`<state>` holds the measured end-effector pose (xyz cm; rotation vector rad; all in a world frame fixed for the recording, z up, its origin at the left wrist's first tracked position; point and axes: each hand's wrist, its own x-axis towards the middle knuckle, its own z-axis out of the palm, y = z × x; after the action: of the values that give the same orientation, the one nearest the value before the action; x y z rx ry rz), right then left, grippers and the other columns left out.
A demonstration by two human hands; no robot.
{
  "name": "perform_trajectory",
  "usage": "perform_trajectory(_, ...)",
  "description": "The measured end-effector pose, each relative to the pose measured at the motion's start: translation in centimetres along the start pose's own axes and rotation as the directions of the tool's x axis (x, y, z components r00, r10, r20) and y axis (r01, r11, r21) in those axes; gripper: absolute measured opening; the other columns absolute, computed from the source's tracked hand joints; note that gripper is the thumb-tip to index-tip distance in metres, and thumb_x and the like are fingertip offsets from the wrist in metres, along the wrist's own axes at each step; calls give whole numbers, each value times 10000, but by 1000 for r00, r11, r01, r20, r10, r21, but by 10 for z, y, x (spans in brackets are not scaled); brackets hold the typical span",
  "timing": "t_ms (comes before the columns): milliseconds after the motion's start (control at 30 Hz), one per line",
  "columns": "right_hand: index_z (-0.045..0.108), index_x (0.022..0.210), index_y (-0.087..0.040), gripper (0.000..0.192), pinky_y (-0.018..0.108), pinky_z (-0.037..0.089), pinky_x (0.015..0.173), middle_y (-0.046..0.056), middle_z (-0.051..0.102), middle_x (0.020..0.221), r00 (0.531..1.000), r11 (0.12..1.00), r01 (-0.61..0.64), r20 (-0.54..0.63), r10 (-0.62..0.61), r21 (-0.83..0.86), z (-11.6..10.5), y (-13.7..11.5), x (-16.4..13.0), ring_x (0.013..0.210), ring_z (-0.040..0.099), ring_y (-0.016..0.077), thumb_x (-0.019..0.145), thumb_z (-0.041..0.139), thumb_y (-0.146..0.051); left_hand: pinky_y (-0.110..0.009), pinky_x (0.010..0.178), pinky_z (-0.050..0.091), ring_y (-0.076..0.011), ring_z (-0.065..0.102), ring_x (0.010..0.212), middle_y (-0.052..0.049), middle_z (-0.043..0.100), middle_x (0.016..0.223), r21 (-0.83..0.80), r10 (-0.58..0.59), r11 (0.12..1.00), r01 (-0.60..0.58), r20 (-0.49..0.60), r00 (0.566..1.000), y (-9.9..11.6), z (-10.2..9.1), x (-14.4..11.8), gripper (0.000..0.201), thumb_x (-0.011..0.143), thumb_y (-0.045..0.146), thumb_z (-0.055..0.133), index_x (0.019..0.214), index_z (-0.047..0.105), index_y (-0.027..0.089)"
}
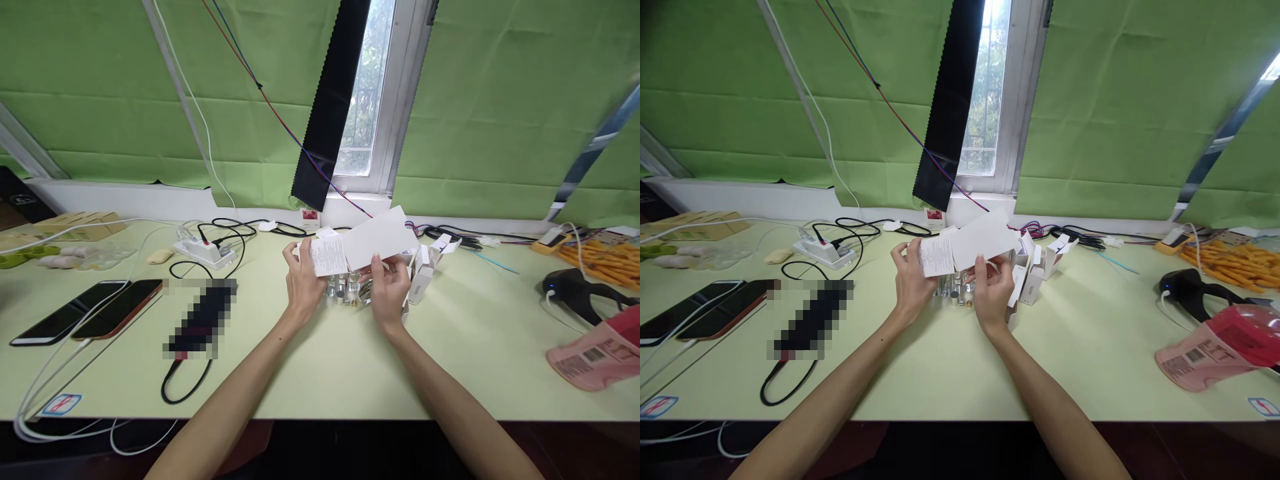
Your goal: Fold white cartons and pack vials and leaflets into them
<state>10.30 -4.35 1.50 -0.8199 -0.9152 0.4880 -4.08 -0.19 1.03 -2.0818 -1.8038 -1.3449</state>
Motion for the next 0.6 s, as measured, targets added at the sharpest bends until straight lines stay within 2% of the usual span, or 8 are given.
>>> perform_trajectory(200,552,967,-181,304,295,560,506,16,634,855,1000,998,-4,16,3,64,0,2,0,598,643,143,884,682,-442,-344,588,523,-209,632,788,-149,361,1360,-9,-5,1000,5,-1,1000,0,0,0,727,773,160,641,1424,334,267)
perform_trajectory(600,532,944,-188,337,306,581,549,13,629,838,999,997,-44,33,42,56,0,3,1,644,657,155,868,681,-481,-369,610,548,-222,642,811,-148,359,1359,-7,-12,1000,12,0,1000,0,1,0,742,768,156,645,1426,323,273)
